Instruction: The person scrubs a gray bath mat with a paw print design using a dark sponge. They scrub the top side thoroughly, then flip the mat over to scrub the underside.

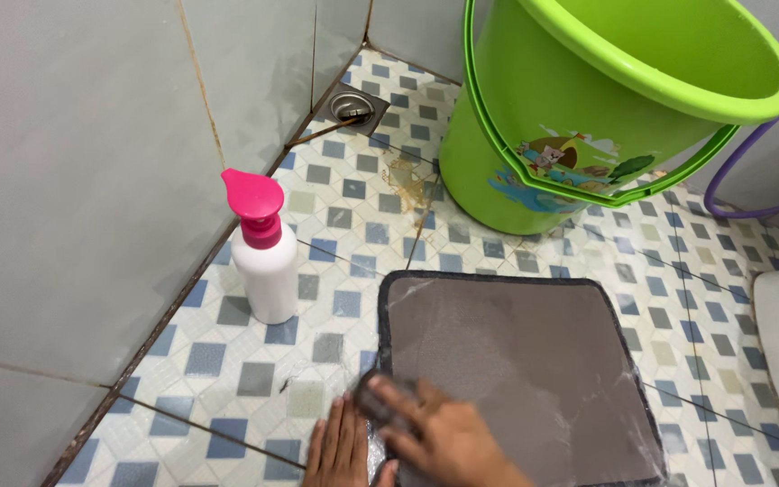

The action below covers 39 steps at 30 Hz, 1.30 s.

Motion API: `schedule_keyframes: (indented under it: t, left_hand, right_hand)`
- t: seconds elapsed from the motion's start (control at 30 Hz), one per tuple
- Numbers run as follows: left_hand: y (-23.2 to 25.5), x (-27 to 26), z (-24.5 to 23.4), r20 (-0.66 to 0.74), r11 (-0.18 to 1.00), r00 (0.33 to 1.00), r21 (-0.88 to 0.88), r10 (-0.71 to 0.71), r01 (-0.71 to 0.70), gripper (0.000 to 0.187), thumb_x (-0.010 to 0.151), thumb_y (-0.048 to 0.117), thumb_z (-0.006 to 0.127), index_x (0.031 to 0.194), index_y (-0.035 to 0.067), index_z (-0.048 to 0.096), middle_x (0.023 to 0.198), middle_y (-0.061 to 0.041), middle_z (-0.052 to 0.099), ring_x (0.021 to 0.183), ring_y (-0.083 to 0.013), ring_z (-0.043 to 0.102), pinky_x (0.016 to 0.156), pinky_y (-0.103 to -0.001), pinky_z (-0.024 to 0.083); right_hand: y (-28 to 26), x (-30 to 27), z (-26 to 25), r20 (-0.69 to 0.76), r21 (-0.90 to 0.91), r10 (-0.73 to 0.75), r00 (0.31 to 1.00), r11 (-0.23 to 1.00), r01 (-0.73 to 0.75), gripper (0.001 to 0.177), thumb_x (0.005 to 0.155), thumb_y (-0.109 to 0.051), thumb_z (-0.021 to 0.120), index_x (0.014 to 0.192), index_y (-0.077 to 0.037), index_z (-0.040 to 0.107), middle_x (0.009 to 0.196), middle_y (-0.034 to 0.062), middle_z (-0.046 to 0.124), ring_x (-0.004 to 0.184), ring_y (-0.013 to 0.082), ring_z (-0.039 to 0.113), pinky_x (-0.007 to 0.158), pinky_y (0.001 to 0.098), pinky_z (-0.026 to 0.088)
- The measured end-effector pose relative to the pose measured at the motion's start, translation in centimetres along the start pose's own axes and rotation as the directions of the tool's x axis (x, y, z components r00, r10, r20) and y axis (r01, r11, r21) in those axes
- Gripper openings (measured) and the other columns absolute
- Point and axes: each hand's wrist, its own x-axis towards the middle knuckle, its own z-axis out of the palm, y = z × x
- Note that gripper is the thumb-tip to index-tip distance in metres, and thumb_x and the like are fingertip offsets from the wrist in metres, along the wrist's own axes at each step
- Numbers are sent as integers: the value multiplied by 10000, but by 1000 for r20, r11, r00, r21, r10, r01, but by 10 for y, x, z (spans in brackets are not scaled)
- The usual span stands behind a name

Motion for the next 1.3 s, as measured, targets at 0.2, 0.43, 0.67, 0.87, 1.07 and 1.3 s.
schedule_keyframes:
  t: [0.2,0.43,0.67,0.87,1.07,1.3]
  left_hand:
    - [-2,-4,23,-174,990,985,137,0,25,856,1021,695,251,1329,-38,570,1402,-201,590,1387,-309,484,1178,-481,273]
    - [-29,-38,110,-277,942,957,336,90,9,357,1058,367,492,1200,99,680,1298,-92,692,1335,-244,604,1173,-474,305]
    - [-43,-36,121,-373,895,902,445,216,-30,143,1087,232,579,1173,135,639,1353,-98,680,1354,-250,553,1218,-486,260]
    - [-5,49,12,-134,998,990,-34,-53,49,945,919,680,491,1431,-108,386,1531,-264,382,1488,-336,253,1186,-564,112]
    - [-4,138,-64,856,949,481,35,-190,313,1172,904,741,557,1564,-58,11,1678,-198,-119,1554,-271,-147,1246,-521,-65]
    - [-9,119,-29,615,955,764,-61,-192,289,1124,834,675,638,1569,-15,141,1707,-177,10,1543,-272,-31,1196,-564,-11]
  right_hand:
    - [58,62,-51,-227,62,587,777,805,-590,639,960,-548,510,1555,-434,306,1234,204,651,1103,430,681,922,515,560]
    - [2,11,12,17,31,48,999,998,-48,656,954,-547,622,1538,-378,378,1199,267,625,1025,447,685,880,497,571]
    - [92,55,-54,-285,19,429,857,897,-442,625,945,-556,528,1527,-399,364,1200,216,668,1043,438,685,883,523,567]
    - [50,43,-14,-140,-46,338,931,937,-347,684,934,-563,546,1565,-410,332,1209,226,620,997,443,692,864,514,575]
    - [73,20,-22,11,-119,-228,974,967,227,620,950,-567,594,1516,-398,408,1226,265,629,951,428,713,789,485,597]
    - [60,117,-54,-192,-128,378,906,905,-405,635,942,-580,551,1534,-466,353,1164,221,649,1006,425,686,873,499,561]
